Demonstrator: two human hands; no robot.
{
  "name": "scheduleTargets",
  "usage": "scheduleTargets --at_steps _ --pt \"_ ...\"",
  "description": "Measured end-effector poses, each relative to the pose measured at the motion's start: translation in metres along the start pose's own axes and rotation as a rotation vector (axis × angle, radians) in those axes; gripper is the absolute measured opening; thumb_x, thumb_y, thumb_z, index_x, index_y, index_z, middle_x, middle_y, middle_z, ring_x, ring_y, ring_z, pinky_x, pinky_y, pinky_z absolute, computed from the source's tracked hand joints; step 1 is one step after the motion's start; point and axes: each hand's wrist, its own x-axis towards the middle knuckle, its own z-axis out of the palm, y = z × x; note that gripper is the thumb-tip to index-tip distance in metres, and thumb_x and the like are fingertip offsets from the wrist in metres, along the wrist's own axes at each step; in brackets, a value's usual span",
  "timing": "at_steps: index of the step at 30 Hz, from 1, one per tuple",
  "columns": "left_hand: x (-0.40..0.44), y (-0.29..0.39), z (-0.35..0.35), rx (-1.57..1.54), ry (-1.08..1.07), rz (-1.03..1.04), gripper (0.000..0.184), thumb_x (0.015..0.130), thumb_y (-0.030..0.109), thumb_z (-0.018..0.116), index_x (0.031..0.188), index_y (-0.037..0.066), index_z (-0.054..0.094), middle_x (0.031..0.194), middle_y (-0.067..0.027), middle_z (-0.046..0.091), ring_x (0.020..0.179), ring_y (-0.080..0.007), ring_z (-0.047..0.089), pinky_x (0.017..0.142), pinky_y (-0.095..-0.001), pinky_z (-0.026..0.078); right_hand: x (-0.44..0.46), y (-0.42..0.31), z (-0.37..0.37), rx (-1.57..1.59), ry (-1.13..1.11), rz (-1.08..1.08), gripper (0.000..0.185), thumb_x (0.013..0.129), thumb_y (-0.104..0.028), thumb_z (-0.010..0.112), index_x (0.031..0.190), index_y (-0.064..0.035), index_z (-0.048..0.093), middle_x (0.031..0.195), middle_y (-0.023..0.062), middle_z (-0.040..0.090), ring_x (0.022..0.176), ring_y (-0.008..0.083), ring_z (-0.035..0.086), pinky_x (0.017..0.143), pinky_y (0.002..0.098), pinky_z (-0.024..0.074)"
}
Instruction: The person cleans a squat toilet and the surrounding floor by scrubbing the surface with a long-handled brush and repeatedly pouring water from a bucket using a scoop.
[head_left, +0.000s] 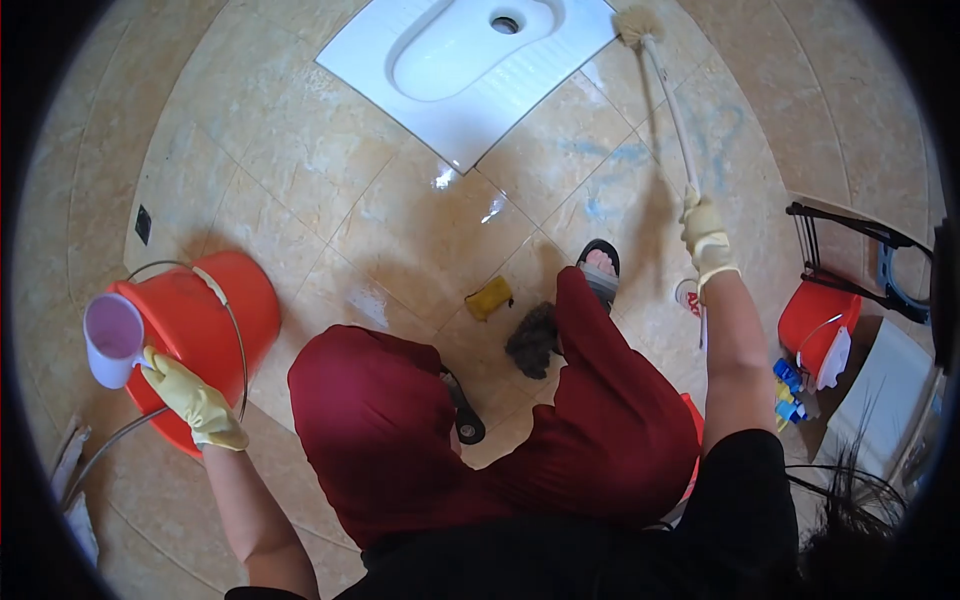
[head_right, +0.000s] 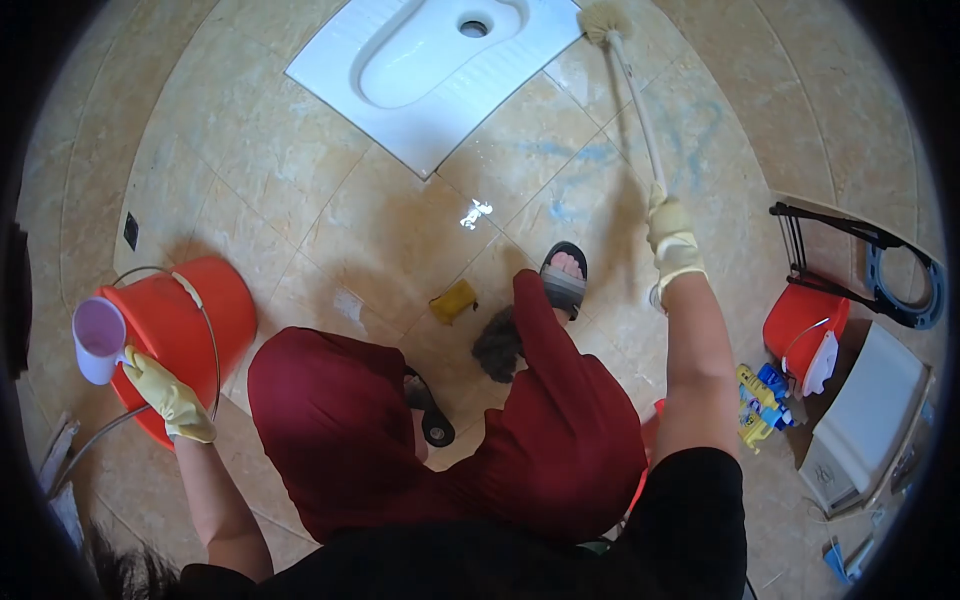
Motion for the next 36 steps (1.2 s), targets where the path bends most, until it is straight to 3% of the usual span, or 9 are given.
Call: scheduleTargets --at_steps 1,5,9,13,16,21,25,30,36 --pt "-0.002 0.004 0.005 -0.021 0.032 -0.013 0.047 0.109 0.029 0.041 0.142 -0.004 0.043 0.142 -0.0148 0.051 0.132 -0.0231 0.047 0.113 -0.0355 0.033 -0.012 -0.028 -0.014 0.127 -0.038 0.123 0.052 0.103 -0.05 0.043 0.109 -0.0014 0.062 0.075 0.0256 0.069 0.067 0.0413 0.068 0.064 0.0515 0.0534" --pt "-0.002 0.0 0.01 -0.058 0.05 -0.038 0.043 0.108 0.028 0.044 0.137 -0.002 0.047 0.133 -0.0105 0.055 0.124 -0.0199 0.049 0.109 -0.0349 0.036 -0.082 0.003 0.082 -0.24 0.032 -0.346 0.054 0.103 -0.053 0.042 0.112 -0.004 0.062 0.092 0.0299 0.069 0.088 0.0478 0.067 0.076 0.053 0.0527" --pt "0.024 -0.031 -0.004 -0.225 0.054 -0.224 0.038 0.106 0.026 0.048 0.134 0.0 0.051 0.124 -0.0082 0.059 0.115 -0.0195 0.056 0.101 -0.0356 0.044 -0.128 -0.011 0.069 -0.025 -0.165 -0.325 0.05 0.102 -0.053 0.044 0.113 -0.0076 0.062 0.098 0.0312 0.068 0.097 0.0516 0.064 0.08 0.0553 0.0503" --pt "0.038 -0.013 -0.006 -0.51 -0.425 -0.584 0.038 0.105 0.024 0.044 0.134 0.004 0.056 0.129 -0.014 0.062 0.113 -0.027 0.062 0.098 -0.041 0.048 -0.054 0.086 0.113 0.054 0.034 -0.25 0.049 0.102 -0.056 0.045 0.099 -0.0086 0.059 0.06 0.0104 0.057 0.047 0.0265 0.054 0.043 0.041 0.0406" --pt "0.101 -0.089 -0.011 -0.126 -0.49 -0.645 0.039 0.104 0.026 0.043 0.134 0.006 0.057 0.128 -0.0155 0.063 0.112 -0.0294 0.063 0.098 -0.0431 0.049 -0.104 0.015 0.039 0.46 -0.176 0.134 0.049 0.102 -0.057 0.043 0.088 -0.0119 0.055 0.052 0.0003 0.04 0.038 0.012 0.034 0.035 0.032 0.0264" --pt "0.167 -0.256 -0.062 0.806 -0.713 -0.644 0.041 0.103 0.029 0.041 0.134 0.009 0.059 0.127 -0.0179 0.065 0.109 -0.0334 0.065 0.099 -0.0467 0.05 -0.109 0.02 0.032 0.44 -0.153 0.136 0.05 0.102 -0.059 0.042 0.085 -0.0136 0.053 0.049 0.0007 0.038 0.035 0.012 0.031 0.034 0.0306 0.0239" --pt "0.173 -0.275 -0.067 -0.038 -0.398 -1.031 0.048 0.099 0.032 0.049 0.132 0.0 0.058 0.134 -0.0154 0.063 0.122 -0.0329 0.059 0.102 -0.0412 0.047 -0.125 0.0 0.026 0.42 -0.224 0.226 0.052 0.102 -0.06 0.041 0.086 -0.012 0.054 0.049 0.001 0.038 0.035 0.0117 0.029 0.033 0.0306 0.0226" --pt "0.086 -0.17 -0.064 -0.262 -0.217 -0.579 0.049 0.1 0.03 0.051 0.139 0.001 0.051 0.14 -0.0121 0.059 0.095 -0.0174 0.049 0.08 -0.028 0.041 -0.129 -0.005 0.033 0.507 -0.241 0.225 0.053 0.102 -0.058 0.043 0.088 -0.0092 0.056 0.049 0.0045 0.043 0.034 0.0153 0.035 0.034 0.0322 0.027" --pt "0.018 -0.01 -0.096 -0.284 -0.37 -0.138 0.053 0.102 0.028 0.052 0.147 0.002 0.043 0.147 -0.0081 0.054 0.062 0.0011 0.037 0.052 -0.0121 0.033 -0.127 -0.001 0.038 0.498 -0.235 0.21 0.053 0.101 -0.061 0.042 0.089 -0.0112 0.056 0.05 0.0039 0.043 0.034 0.0138 0.033 0.033 0.0312 0.025"
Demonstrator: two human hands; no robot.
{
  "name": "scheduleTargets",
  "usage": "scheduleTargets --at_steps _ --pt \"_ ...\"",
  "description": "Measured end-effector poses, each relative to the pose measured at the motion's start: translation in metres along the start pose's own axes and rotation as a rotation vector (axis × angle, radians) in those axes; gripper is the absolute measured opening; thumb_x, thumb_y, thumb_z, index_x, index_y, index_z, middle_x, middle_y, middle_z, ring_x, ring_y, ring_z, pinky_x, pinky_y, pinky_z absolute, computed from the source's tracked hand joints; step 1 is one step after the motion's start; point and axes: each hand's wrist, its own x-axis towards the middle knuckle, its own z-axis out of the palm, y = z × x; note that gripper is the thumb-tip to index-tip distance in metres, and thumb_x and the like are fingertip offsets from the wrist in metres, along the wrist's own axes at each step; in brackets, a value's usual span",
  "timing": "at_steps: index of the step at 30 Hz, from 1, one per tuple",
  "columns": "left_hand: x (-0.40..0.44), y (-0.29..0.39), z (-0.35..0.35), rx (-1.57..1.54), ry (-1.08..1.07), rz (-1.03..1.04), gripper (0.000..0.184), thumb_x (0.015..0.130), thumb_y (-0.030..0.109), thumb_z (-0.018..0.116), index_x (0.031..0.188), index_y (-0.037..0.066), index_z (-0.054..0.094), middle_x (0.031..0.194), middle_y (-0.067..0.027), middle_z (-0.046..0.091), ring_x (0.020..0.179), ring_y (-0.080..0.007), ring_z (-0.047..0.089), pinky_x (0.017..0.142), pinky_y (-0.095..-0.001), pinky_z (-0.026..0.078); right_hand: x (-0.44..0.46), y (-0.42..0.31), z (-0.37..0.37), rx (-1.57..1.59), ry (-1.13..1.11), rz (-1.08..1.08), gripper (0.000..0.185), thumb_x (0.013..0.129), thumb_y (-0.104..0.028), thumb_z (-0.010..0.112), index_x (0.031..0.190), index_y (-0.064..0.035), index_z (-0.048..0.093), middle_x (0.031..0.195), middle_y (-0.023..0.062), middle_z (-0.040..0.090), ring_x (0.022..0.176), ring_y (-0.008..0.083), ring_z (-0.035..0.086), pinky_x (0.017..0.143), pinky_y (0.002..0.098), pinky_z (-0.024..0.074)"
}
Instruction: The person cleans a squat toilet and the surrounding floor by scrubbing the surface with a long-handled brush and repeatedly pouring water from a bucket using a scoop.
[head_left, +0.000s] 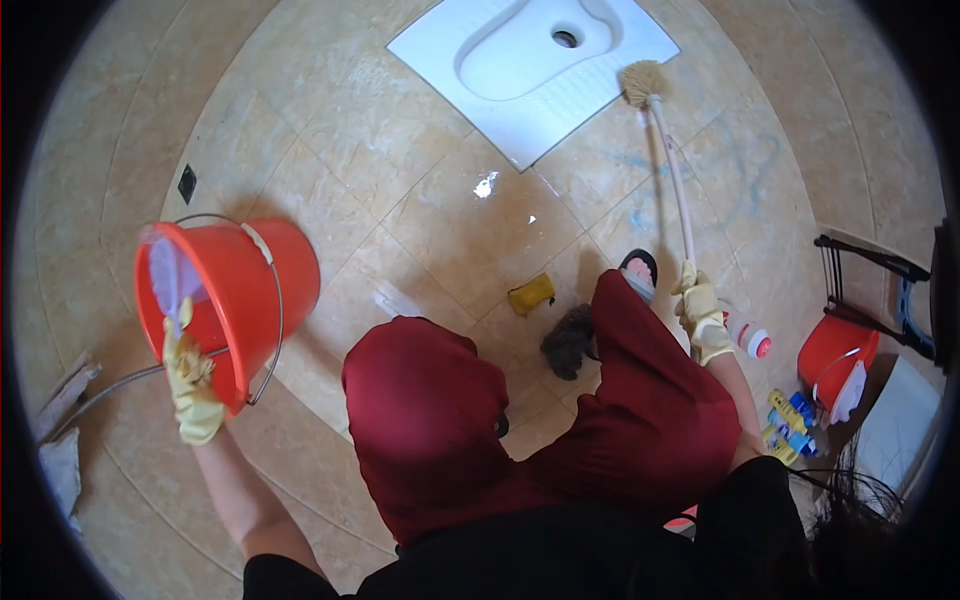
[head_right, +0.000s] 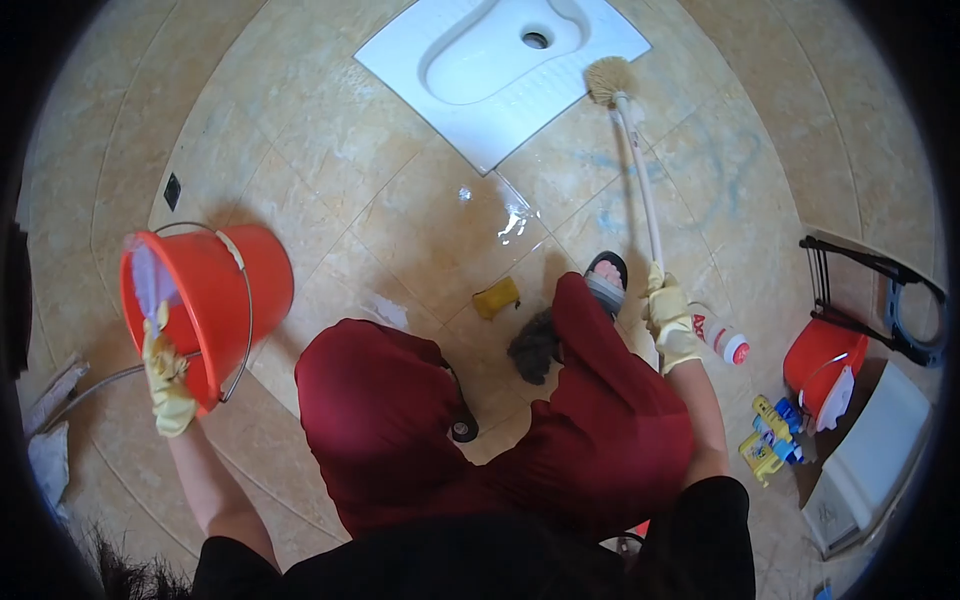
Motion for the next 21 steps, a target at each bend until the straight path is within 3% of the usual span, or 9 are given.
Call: scheduleTargets --at_steps 5,9,10,12,14,15,18,20,21 --pt "-0.016 0.091 -0.015 0.065 0.008 0.051 0.06 0.102 0.019 0.048 0.156 0.002 0.028 0.148 -0.0056 0.053 0.053 0.0052 0.033 0.044 -0.0104 0.025 0.005 0.004 0.002 -0.035 0.013 -0.05 0.052 0.101 -0.059 0.045 0.087 -0.0108 0.058 0.049 0.0051 0.046 0.034 0.0146 0.036 0.033 0.0322 0.0278" --pt "-0.019 0.144 -0.004 0.191 -0.072 0.081 0.057 0.1 0.015 0.049 0.155 0.004 0.035 0.133 0.0033 0.061 0.055 0.0054 0.033 0.048 -0.011 0.025 0.01 0.019 0.006 -0.098 0.07 -0.126 0.053 0.101 -0.052 0.051 0.091 -0.0023 0.062 0.057 0.0118 0.057 0.042 0.0206 0.052 0.042 0.0366 0.0402" --pt "-0.017 0.15 0.005 0.19 -0.076 0.058 0.057 0.1 0.015 0.05 0.154 0.005 0.036 0.13 0.0046 0.062 0.057 0.0054 0.034 0.051 -0.011 0.026 0.011 0.024 0.006 -0.181 0.047 -0.1 0.052 0.101 -0.052 0.051 0.097 -0.0015 0.062 0.07 0.0206 0.065 0.058 0.0317 0.064 0.055 0.0432 0.0486" --pt "-0.001 0.151 0.022 0.117 -0.174 -0.041 0.055 0.101 0.018 0.051 0.154 0.006 0.038 0.121 0.0065 0.064 0.059 0.0051 0.035 0.052 -0.0122 0.027 0.007 0.039 0.01 -0.275 0.093 -0.188 0.05 0.101 -0.051 0.051 0.1 -0.0023 0.062 0.075 0.0234 0.066 0.067 0.0375 0.065 0.061 0.0464 0.0498" --pt "0.012 0.149 0.064 0.189 -0.27 -0.018 0.051 0.104 0.023 0.05 0.151 0.005 0.043 0.104 0.008 0.064 0.057 0.0044 0.038 0.051 -0.0132 0.028 -0.011 0.038 0.016 -0.437 0.113 -0.309 0.045 0.1 -0.049 0.051 0.106 -0.0052 0.061 0.09 0.0289 0.068 0.09 0.0494 0.064 0.077 0.0532 0.0503" --pt "0.019 0.148 0.085 0.223 -0.318 -0.004 0.049 0.105 0.025 0.049 0.149 0.004 0.045 0.095 0.0087 0.064 0.057 0.0041 0.039 0.05 -0.0138 0.029 -0.018 0.036 0.019 -0.431 0.118 -0.306 0.045 0.1 -0.049 0.051 0.106 -0.0052 0.061 0.09 0.0289 0.068 0.09 0.0494 0.064 0.077 0.0532 0.0503" --pt "0.05 0.168 0.214 0.302 -0.991 -0.509 0.038 0.107 0.028 0.045 0.125 0.002 0.066 0.069 0.0097 0.056 0.053 0.0021 0.043 0.048 -0.0129 0.032 -0.023 0.044 0.024 -0.466 0.035 -0.384 0.04 0.1 -0.047 0.051 0.108 -0.0088 0.061 0.088 0.0264 0.068 0.087 0.0469 0.066 0.075 0.0523 0.0509" --pt "0.055 0.144 0.277 0.31 -0.99 -0.466 0.035 0.104 0.033 0.054 0.111 0.005 0.072 0.065 0.0103 0.052 0.048 0.0005 0.034 0.042 -0.017 0.026 -0.025 0.042 0.024 -0.481 0.016 -0.363 0.04 0.101 -0.047 0.051 0.109 -0.0091 0.062 0.089 0.0257 0.068 0.087 0.0465 0.066 0.075 0.052 0.0511" --pt "0.04 0.138 0.305 0.415 -0.913 -0.24 0.034 0.104 0.033 0.054 0.11 0.004 0.071 0.066 0.0085 0.056 0.048 -0.0003 0.036 0.042 -0.0174 0.028 -0.026 0.041 0.025 -0.499 -0.004 -0.347 0.039 0.101 -0.046 0.051 0.11 -0.0094 0.062 0.09 0.025 0.069 0.087 0.0461 0.066 0.075 0.0518 0.0514"
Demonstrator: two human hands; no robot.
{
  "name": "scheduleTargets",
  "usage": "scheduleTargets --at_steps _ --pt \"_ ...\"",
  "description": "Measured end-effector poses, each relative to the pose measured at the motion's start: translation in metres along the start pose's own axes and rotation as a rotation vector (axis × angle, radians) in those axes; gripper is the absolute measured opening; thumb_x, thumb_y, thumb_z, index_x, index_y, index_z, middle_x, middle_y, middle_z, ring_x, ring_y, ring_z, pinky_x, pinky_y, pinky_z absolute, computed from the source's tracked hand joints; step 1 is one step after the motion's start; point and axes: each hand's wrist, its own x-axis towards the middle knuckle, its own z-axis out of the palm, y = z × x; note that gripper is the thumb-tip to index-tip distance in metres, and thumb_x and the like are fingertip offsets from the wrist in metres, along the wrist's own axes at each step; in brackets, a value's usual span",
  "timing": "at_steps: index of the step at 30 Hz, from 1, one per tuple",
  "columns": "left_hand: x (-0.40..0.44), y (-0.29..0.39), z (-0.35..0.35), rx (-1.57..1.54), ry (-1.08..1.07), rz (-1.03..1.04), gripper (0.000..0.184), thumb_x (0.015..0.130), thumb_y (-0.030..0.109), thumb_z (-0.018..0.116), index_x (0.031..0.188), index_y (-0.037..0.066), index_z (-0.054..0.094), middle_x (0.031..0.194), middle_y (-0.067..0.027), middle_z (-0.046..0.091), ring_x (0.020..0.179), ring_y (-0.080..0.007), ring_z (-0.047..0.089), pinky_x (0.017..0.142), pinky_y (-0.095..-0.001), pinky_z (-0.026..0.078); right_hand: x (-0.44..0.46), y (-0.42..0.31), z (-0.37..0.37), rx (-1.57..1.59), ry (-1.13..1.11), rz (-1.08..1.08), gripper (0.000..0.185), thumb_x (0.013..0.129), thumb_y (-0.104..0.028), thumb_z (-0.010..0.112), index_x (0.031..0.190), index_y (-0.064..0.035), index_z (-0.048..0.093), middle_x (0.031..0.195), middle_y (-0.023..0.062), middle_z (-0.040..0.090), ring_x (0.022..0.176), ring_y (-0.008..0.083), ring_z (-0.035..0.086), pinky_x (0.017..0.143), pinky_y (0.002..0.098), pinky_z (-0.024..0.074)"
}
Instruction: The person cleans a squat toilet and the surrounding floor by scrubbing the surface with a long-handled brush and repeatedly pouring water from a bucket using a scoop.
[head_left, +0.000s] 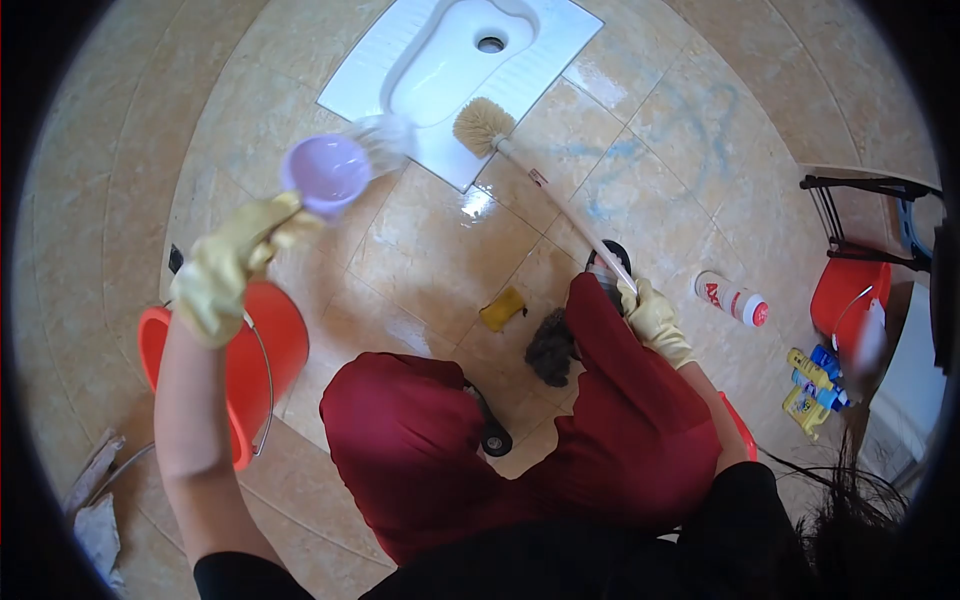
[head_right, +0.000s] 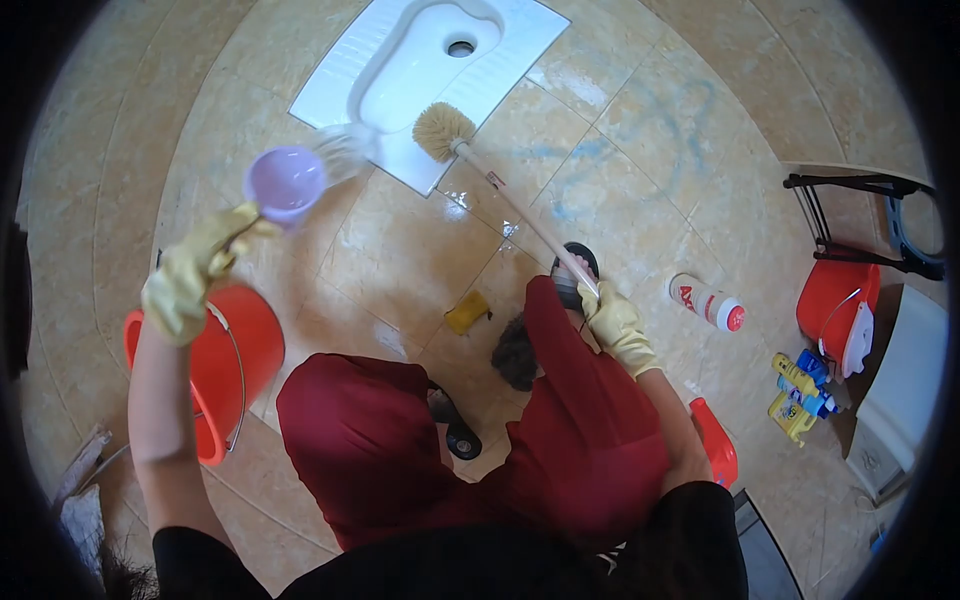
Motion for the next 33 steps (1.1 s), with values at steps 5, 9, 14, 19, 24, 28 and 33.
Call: scheduleTargets --at_steps 5,9,14,19,24,28,33 --pt "0.058 0.058 0.09 0.444 0.059 0.016 0.026 0.107 0.022 0.047 0.111 0.002 0.064 0.079 0.0028 0.068 0.05 -0.0019 0.041 0.052 -0.0154 0.035 -0.009 0.001 0.002 0.138 0.17 -0.149 0.04 0.102 -0.045 0.05 0.115 -0.0102 0.062 0.091 0.0247 0.069 0.086 0.0468 0.066 0.074 0.0522 0.0517" --pt "0.085 0.079 0.12 -0.125 0.103 0.099 0.02 0.105 0.021 0.05 0.106 0.005 0.062 0.074 0.0037 0.063 0.05 -0.0021 0.041 0.051 -0.0169 0.035 0.001 0.007 -0.005 0.131 0.208 -0.069 0.039 0.103 -0.046 0.048 0.121 -0.0139 0.061 0.091 0.0234 0.07 0.08 0.0439 0.068 0.068 0.0517 0.0533" --pt "0.094 0.079 0.116 -0.574 0.098 0.163 0.015 0.104 0.023 0.054 0.099 0.01 0.059 0.067 0.0052 0.056 0.049 -0.0025 0.041 0.049 -0.0192 0.034 0.068 -0.066 -0.074 0.353 -0.053 0.264 0.039 0.105 -0.044 0.045 0.126 -0.0159 0.062 0.061 0.0042 0.057 0.039 0.0138 0.048 0.033 0.0337 0.0329" --pt "0.071 0.04 0.118 -0.87 -0.068 0.359 0.021 0.102 0.025 0.057 0.115 0.008 0.058 0.08 0.0045 0.059 0.054 -0.0033 0.044 0.05 -0.0217 0.036 0.091 -0.174 -0.139 0.749 -0.281 0.072 0.042 0.105 -0.041 0.043 0.12 -0.007 0.063 0.063 -0.0038 0.05 0.047 0.0062 0.042 0.039 0.0228 0.03" --pt "0.008 0.017 0.126 -1.166 -0.044 0.442 0.037 0.102 0.022 0.057 0.133 0.002 0.054 0.096 0.0037 0.057 0.065 -0.0018 0.049 0.057 -0.0181 0.037 0.055 -0.235 -0.152 1.322 -0.392 -0.048 0.042 0.105 -0.035 0.046 0.119 0.0022 0.059 0.081 -0.0051 0.053 0.063 0.0032 0.047 0.054 0.0167 0.0383" --pt "-0.016 0.032 0.11 -1.242 -0.225 0.409 0.044 0.104 0.019 0.053 0.141 -0.004 0.043 0.086 0.0043 0.056 0.059 -0.0022 0.046 0.053 -0.0179 0.037 0.051 -0.24 -0.145 1.435 -0.47 -0.005 0.038 0.106 -0.031 0.045 0.115 0.0041 0.059 0.079 -0.0045 0.053 0.061 0.0031 0.046 0.055 0.0174 0.0418" --pt "-0.036 0.026 0.093 -1.159 0.163 0.292 0.043 0.105 0.027 0.053 0.137 -0.003 0.05 0.069 0.0083 0.047 0.048 -0.0002 0.035 0.042 -0.0173 0.027 0.213 -0.241 -0.099 1.153 -0.578 0.05 0.035 0.106 -0.027 0.044 0.118 0.003 0.058 0.076 0.0019 0.059 0.053 0.008 0.05 0.05 0.0233 0.047"
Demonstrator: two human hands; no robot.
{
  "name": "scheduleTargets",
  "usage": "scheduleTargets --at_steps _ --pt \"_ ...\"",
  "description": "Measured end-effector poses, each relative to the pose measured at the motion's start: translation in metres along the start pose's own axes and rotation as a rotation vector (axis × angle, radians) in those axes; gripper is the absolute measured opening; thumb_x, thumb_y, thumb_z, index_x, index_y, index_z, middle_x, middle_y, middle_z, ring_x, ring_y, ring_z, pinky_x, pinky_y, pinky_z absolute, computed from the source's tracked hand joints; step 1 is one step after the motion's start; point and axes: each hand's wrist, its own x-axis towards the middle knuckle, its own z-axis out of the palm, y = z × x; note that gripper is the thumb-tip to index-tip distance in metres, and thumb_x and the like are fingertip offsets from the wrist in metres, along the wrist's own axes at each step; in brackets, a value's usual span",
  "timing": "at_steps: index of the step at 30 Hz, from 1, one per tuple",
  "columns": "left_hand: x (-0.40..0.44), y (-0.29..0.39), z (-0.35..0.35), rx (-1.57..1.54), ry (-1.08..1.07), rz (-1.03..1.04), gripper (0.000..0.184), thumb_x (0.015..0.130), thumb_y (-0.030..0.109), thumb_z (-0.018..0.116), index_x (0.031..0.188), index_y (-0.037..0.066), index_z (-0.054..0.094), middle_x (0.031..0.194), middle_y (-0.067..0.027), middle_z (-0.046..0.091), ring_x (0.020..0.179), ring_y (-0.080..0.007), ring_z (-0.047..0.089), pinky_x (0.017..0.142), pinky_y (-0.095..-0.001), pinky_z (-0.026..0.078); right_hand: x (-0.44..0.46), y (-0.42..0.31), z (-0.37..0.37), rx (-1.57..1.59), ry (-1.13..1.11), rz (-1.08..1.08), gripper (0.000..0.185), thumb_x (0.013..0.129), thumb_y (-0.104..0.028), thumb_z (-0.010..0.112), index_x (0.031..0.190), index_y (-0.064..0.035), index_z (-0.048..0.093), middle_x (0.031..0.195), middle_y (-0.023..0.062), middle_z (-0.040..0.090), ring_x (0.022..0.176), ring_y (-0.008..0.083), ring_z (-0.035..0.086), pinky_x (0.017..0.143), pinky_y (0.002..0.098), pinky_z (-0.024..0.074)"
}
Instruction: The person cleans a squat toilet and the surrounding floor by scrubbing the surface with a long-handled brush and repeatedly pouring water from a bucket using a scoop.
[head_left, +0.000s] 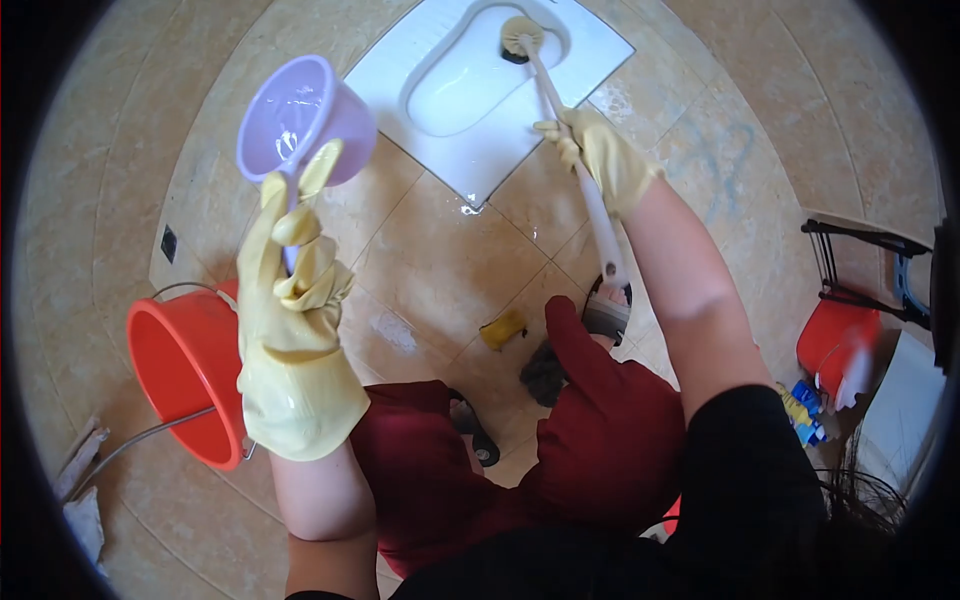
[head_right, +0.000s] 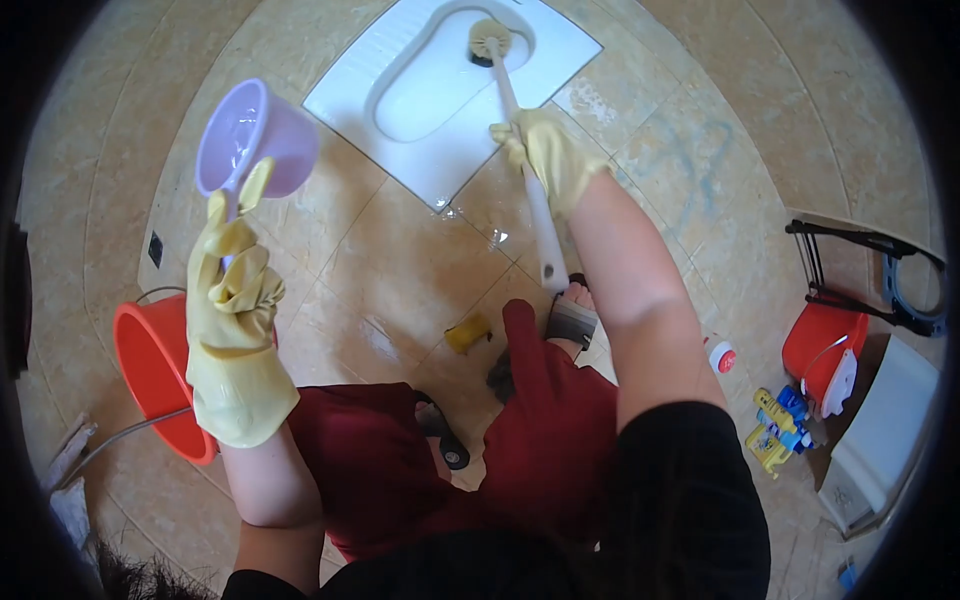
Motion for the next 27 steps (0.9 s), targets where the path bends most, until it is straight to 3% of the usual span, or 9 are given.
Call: scheduleTargets --at_steps 2,5,7,11,16,18,21,22,27 --pt "-0.006 0.006 0.002 0.091 0.079 0.083 0.044 0.106 0.029 0.053 0.137 -0.002 0.051 0.067 0.0102 0.044 0.046 0.0006 0.032 0.042 -0.0174 0.025 0.032 0.001 0.027 -0.106 0.116 0.097 0.035 0.105 -0.029 0.046 0.114 0.0006 0.062 0.071 0.0029 0.064 0.043 0.0116 0.05 0.045 0.0279 0.0488" --pt "-0.009 0.007 0.004 0.131 0.276 0.165 0.046 0.106 0.03 0.053 0.138 -0.003 0.05 0.069 0.0103 0.045 0.048 0.0009 0.031 0.044 -0.0172 0.024 0.053 0.044 0.06 -0.925 0.053 -0.315 0.035 0.103 -0.027 0.044 0.116 0.0028 0.058 0.078 0.0112 0.066 0.054 0.0215 0.057 0.047 0.035 0.0495" --pt "-0.008 0.008 0.0 0.072 0.268 0.178 0.033 0.103 0.023 0.057 0.129 0.003 0.052 0.068 0.0102 0.049 0.046 0.0014 0.033 0.042 -0.0172 0.023 -0.006 0.066 0.09 -0.928 0.084 -0.166 0.034 0.102 -0.026 0.05 0.115 0.0039 0.06 0.08 0.0174 0.071 0.064 0.0291 0.07 0.055 0.0419 0.0562" --pt "-0.004 0.011 -0.007 -0.031 0.178 0.149 0.014 0.1 0.018 0.062 0.11 0.011 0.056 0.066 0.0103 0.051 0.044 0.002 0.034 0.041 -0.0173 0.021 -0.057 0.078 0.101 -0.519 0.097 0.11 0.033 0.102 -0.026 0.05 0.116 0.0019 0.057 0.076 0.0137 0.067 0.059 0.0259 0.065 0.054 0.0403 0.0538" --pt "-0.003 0.005 -0.017 0.064 0.25 0.161 0.036 0.105 0.024 0.055 0.131 -0.001 0.054 0.076 0.0082 0.053 0.051 -0.0011 0.034 0.049 -0.018 0.028 0.025 0.02 0.068 -0.74 0.109 -0.222 0.029 0.102 -0.027 0.044 0.11 -0.0024 0.057 0.082 0.0124 0.066 0.066 0.0204 0.062 0.054 0.0338 0.0501" --pt "-0.003 0.0 -0.018 0.065 0.325 0.134 0.032 0.105 0.022 0.055 0.129 0.001 0.055 0.077 0.0074 0.054 0.051 -0.0019 0.036 0.049 -0.0175 0.03 0.009 0.02 0.092 -0.305 0.22 -0.029 0.03 0.102 -0.029 0.044 0.111 -0.0032 0.057 0.085 0.0135 0.067 0.073 0.0207 0.066 0.057 0.0373 0.0522" --pt "0.001 0.001 -0.019 0.011 0.17 0.149 0.029 0.104 0.023 0.056 0.125 0.003 0.056 0.078 0.0063 0.057 0.051 -0.0034 0.039 0.048 -0.0177 0.032 -0.028 0.101 0.094 -0.533 -0.068 -0.194 0.035 0.102 -0.031 0.041 0.115 -0.0014 0.054 0.078 0.014 0.067 0.062 0.0223 0.066 0.049 0.0374 0.0523" --pt "0.001 0.001 -0.02 0.018 0.18 0.12 0.03 0.105 0.022 0.055 0.127 0.002 0.055 0.079 0.0059 0.056 0.052 -0.0029 0.04 0.048 -0.0178 0.032 -0.051 0.106 0.116 -0.45 0.014 0.055 0.036 0.103 -0.031 0.04 0.117 -0.0014 0.053 0.075 0.0137 0.066 0.056 0.0228 0.065 0.046 0.0368 0.0519" --pt "-0.006 -0.007 -0.001 0.146 0.287 0.211 0.035 0.105 0.023 0.055 0.131 0.0 0.053 0.079 0.0058 0.053 0.053 -0.002 0.04 0.046 -0.018 0.031 -0.027 0.06 0.091 -0.271 0.043 0.039 0.032 0.104 -0.036 0.044 0.113 -0.0078 0.054 0.07 0.0077 0.06 0.051 0.0153 0.053 0.044 0.0317 0.045"
